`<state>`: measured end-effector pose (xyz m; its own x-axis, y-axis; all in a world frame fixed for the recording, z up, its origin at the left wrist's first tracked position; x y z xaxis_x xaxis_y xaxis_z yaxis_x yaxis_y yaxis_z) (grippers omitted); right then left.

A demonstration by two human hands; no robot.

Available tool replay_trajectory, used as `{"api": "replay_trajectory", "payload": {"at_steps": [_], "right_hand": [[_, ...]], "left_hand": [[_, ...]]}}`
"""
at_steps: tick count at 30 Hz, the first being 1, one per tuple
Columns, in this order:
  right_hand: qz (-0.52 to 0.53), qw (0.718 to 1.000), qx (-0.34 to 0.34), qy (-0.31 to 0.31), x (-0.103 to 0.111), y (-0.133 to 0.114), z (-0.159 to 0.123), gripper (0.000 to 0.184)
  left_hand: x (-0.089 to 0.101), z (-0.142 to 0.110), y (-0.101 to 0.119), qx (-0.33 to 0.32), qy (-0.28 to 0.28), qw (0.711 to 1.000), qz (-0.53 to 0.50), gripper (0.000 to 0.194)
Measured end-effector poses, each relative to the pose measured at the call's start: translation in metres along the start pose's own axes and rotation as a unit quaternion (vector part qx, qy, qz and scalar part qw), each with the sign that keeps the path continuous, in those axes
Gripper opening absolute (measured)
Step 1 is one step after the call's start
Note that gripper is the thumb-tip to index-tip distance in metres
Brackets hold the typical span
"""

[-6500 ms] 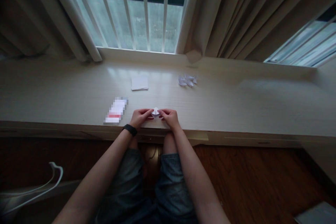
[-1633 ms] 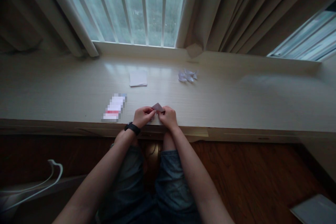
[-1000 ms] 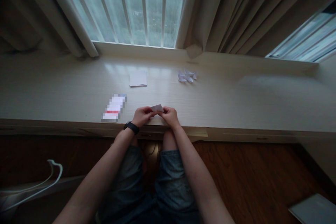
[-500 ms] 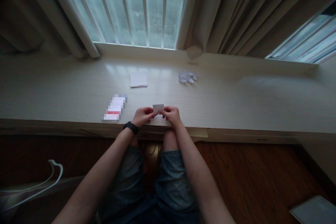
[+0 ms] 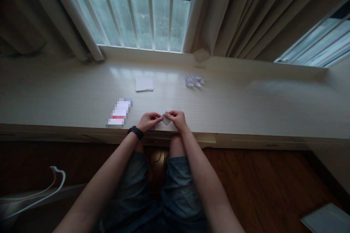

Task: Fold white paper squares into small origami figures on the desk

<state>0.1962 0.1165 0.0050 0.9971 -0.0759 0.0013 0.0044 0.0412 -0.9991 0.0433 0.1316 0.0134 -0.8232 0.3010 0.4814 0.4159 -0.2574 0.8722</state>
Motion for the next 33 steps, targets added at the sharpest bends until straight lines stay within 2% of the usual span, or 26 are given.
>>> {"api": "replay_trajectory", "payload": {"at_steps": [6, 13, 16, 20, 24, 27, 30, 33], "right_hand": [[-0.038, 0.999, 0.019, -0.03, -0.004, -0.006, 0.0, 0.037], [-0.07, 0.996, -0.013, -0.053, -0.003, -0.001, -0.001, 0.042], [-0.078, 0.995, -0.002, -0.063, -0.005, -0.002, 0.0, 0.041], [-0.054, 0.996, 0.013, -0.064, -0.005, -0.005, 0.001, 0.041], [-0.024, 0.999, -0.025, -0.011, 0.005, 0.003, 0.001, 0.041], [-0.005, 0.999, -0.034, 0.008, 0.009, 0.005, 0.001, 0.038], [-0.01, 1.0, -0.026, 0.0, 0.007, 0.004, 0.001, 0.036], [-0.007, 1.0, -0.014, -0.007, 0.005, 0.002, -0.001, 0.036]], "left_hand": [[-0.004, -0.001, -0.005, 0.04, 0.007, 0.994, -0.098, 0.035], [-0.004, 0.0, -0.007, 0.056, -0.001, 0.976, -0.211, 0.037], [-0.001, 0.0, -0.008, 0.066, 0.008, 0.97, -0.236, 0.036], [0.004, -0.001, -0.008, 0.062, 0.034, 0.976, -0.207, 0.04], [0.003, -0.003, -0.005, 0.047, 0.035, 0.99, -0.13, 0.05], [0.002, -0.003, -0.009, 0.054, 0.046, 0.992, -0.104, 0.046], [0.005, -0.004, -0.015, 0.073, 0.079, 0.987, -0.118, 0.037], [0.005, -0.004, -0.021, 0.085, 0.101, 0.976, -0.172, 0.035]]}}
Point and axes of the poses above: each hand's wrist, its own z-axis towards the middle knuckle, its own x-axis out of the back of the hand, y = z × x, the point moved 9 cm from there along z, towards the middle knuckle, and after that the axes turned 1 degree about z, right-handed, at the moved point
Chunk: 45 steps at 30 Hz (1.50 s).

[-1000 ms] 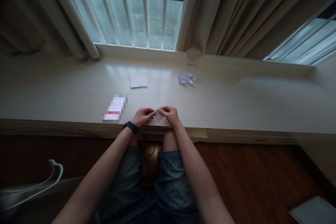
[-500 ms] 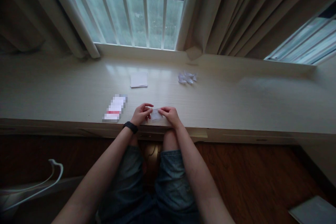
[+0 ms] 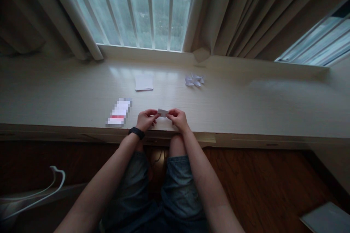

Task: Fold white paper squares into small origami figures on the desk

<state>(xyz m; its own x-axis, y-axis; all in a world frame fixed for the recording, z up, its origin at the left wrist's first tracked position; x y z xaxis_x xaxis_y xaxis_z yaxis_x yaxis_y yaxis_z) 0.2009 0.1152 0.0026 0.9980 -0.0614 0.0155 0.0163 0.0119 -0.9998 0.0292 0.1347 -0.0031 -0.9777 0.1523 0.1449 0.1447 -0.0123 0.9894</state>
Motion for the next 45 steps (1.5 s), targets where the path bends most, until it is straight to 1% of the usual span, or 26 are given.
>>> {"api": "replay_trajectory", "payload": {"at_steps": [3, 5, 6, 8, 9, 12, 13, 14, 17, 18, 20, 23, 26, 28, 31, 35, 41, 43, 45], "right_hand": [[-0.006, 1.0, 0.02, -0.008, -0.004, -0.004, -0.002, 0.049], [-0.033, 0.999, 0.034, -0.011, -0.006, -0.006, -0.003, 0.057], [-0.049, 0.998, 0.041, -0.013, -0.007, -0.007, -0.003, 0.056], [-0.07, 0.996, 0.06, -0.014, -0.01, -0.009, -0.003, 0.045], [-0.072, 0.995, 0.072, -0.016, -0.011, -0.01, -0.003, 0.038], [-0.065, 0.992, 0.104, -0.018, -0.012, -0.011, -0.004, 0.023], [-0.066, 0.992, 0.109, -0.017, -0.012, -0.011, -0.004, 0.02], [-0.072, 0.991, 0.111, -0.016, -0.011, -0.01, -0.004, 0.017], [-0.089, 0.989, 0.115, -0.016, -0.011, -0.009, -0.005, 0.015], [-0.092, 0.989, 0.117, -0.016, -0.01, -0.008, -0.005, 0.016], [-0.107, 0.986, 0.127, -0.009, -0.009, -0.009, -0.006, 0.019], [-0.175, 0.97, 0.166, 0.0, -0.011, -0.013, -0.012, 0.02], [-0.259, 0.941, 0.218, -0.02, -0.019, -0.02, -0.019, 0.019], [-0.291, 0.926, 0.239, -0.032, -0.023, -0.024, -0.023, 0.019], [-0.308, 0.919, 0.244, -0.039, -0.024, -0.025, -0.023, 0.018], [-0.307, 0.92, 0.239, -0.047, -0.024, -0.022, -0.022, 0.017], [-0.31, 0.921, 0.227, -0.06, -0.024, -0.018, -0.02, 0.011], [-0.315, 0.919, 0.23, -0.056, -0.024, -0.019, -0.02, 0.011], [-0.318, 0.917, 0.235, -0.046, -0.024, -0.021, -0.021, 0.012]], "left_hand": [[-0.001, 0.001, -0.004, -0.001, -0.002, 1.0, -0.03, 0.033], [0.0, 0.001, -0.004, -0.015, 0.005, 1.0, -0.005, 0.028], [0.001, 0.0, -0.003, -0.026, 0.009, 0.999, 0.02, 0.025], [0.003, 0.0, 0.002, -0.052, 0.013, 0.997, 0.061, 0.023], [0.002, -0.001, 0.005, -0.066, 0.007, 0.996, 0.064, 0.026], [-0.004, -0.003, 0.013, -0.096, -0.034, 0.994, 0.026, 0.049], [-0.005, -0.004, 0.015, -0.107, -0.044, 0.993, 0.023, 0.051], [-0.005, -0.004, 0.017, -0.121, -0.046, 0.991, 0.034, 0.045], [-0.002, -0.006, 0.023, -0.165, -0.016, 0.981, 0.102, 0.018], [-0.001, -0.007, 0.025, -0.178, -0.005, 0.977, 0.119, 0.013], [0.0, -0.008, 0.027, -0.201, 0.011, 0.969, 0.144, 0.01], [-0.004, -0.011, 0.031, -0.242, 0.011, 0.951, 0.194, 0.011], [-0.009, -0.015, 0.031, -0.278, -0.008, 0.924, 0.264, 0.013], [-0.008, -0.017, 0.031, -0.295, -0.017, 0.908, 0.296, 0.013], [-0.005, -0.018, 0.033, -0.309, -0.037, 0.899, 0.307, 0.011], [-0.004, -0.016, 0.038, -0.322, -0.075, 0.89, 0.313, 0.013], [-0.006, -0.017, 0.042, -0.346, -0.12, 0.864, 0.346, 0.013], [-0.005, -0.018, 0.041, -0.344, -0.123, 0.863, 0.348, 0.014], [-0.004, -0.018, 0.04, -0.336, -0.122, 0.87, 0.34, 0.016]]}}
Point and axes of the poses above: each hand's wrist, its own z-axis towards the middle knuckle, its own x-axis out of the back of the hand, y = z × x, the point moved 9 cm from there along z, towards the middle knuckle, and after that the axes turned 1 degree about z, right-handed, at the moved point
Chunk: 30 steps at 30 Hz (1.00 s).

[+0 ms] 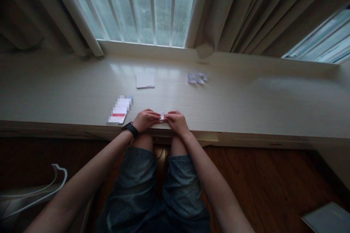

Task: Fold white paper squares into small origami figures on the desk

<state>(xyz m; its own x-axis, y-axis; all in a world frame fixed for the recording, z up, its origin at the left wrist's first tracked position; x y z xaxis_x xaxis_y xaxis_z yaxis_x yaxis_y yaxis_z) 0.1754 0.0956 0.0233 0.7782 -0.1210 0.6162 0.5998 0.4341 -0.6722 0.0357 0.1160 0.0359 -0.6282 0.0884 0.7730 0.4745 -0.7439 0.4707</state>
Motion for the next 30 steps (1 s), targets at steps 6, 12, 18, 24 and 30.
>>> {"api": "replay_trajectory", "payload": {"at_steps": [6, 12, 18, 24, 30], "right_hand": [[-0.021, 1.0, 0.0, 0.019, 0.003, -0.01, -0.002, 0.015], [-0.025, 0.999, 0.002, 0.029, 0.003, -0.01, -0.007, 0.017], [-0.067, 0.997, -0.028, 0.036, 0.006, -0.003, -0.009, 0.018], [-0.068, 0.996, -0.035, 0.037, 0.007, 0.0, -0.009, 0.018], [-0.081, 0.996, 0.022, -0.019, -0.002, -0.013, -0.005, 0.029]], "left_hand": [[0.0, 0.0, -0.01, 0.052, 0.0, 0.998, -0.027, 0.023], [-0.001, 0.001, -0.008, 0.039, 0.012, 0.999, -0.004, 0.015], [0.001, -0.003, -0.006, 0.036, 0.031, 0.999, 0.014, 0.015], [0.003, -0.008, -0.003, 0.042, 0.057, 0.996, 0.053, 0.015], [0.002, -0.008, 0.001, 0.037, 0.042, 0.994, 0.091, 0.017]]}}
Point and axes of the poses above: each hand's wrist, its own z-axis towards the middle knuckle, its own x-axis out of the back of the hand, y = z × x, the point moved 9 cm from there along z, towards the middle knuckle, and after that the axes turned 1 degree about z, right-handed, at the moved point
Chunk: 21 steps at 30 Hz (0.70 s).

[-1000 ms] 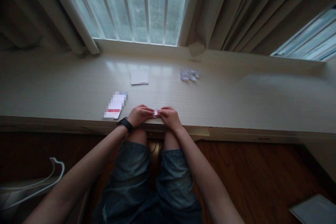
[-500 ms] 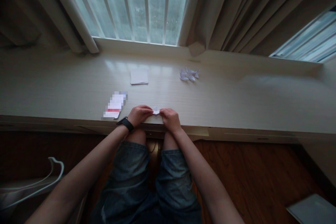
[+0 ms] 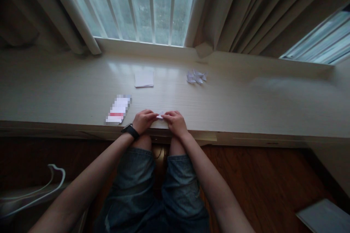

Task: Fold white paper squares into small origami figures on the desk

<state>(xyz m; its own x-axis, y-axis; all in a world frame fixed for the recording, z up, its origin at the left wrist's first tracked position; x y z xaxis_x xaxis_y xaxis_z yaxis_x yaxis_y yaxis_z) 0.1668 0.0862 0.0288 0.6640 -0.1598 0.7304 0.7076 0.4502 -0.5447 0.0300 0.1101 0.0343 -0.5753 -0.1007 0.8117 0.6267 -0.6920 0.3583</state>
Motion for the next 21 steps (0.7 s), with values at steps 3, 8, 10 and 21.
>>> {"api": "replay_trajectory", "payload": {"at_steps": [3, 8, 10, 21], "right_hand": [[-0.004, 1.0, 0.003, -0.012, -0.001, -0.003, 0.003, 0.027], [0.013, 1.0, -0.009, -0.009, -0.001, -0.002, 0.003, 0.022], [0.024, 1.0, -0.014, -0.004, -0.001, 0.001, 0.003, 0.022], [0.053, 0.996, -0.078, 0.007, 0.0, 0.012, 0.009, 0.015]], "left_hand": [[0.0, 0.001, 0.003, -0.013, -0.011, 1.0, 0.017, 0.018], [-0.001, 0.001, 0.002, -0.014, -0.024, 1.0, 0.013, 0.018], [-0.001, 0.001, 0.0, -0.008, -0.02, 1.0, -0.007, 0.018], [-0.001, 0.002, -0.009, 0.024, 0.0, 0.999, -0.042, 0.016]]}}
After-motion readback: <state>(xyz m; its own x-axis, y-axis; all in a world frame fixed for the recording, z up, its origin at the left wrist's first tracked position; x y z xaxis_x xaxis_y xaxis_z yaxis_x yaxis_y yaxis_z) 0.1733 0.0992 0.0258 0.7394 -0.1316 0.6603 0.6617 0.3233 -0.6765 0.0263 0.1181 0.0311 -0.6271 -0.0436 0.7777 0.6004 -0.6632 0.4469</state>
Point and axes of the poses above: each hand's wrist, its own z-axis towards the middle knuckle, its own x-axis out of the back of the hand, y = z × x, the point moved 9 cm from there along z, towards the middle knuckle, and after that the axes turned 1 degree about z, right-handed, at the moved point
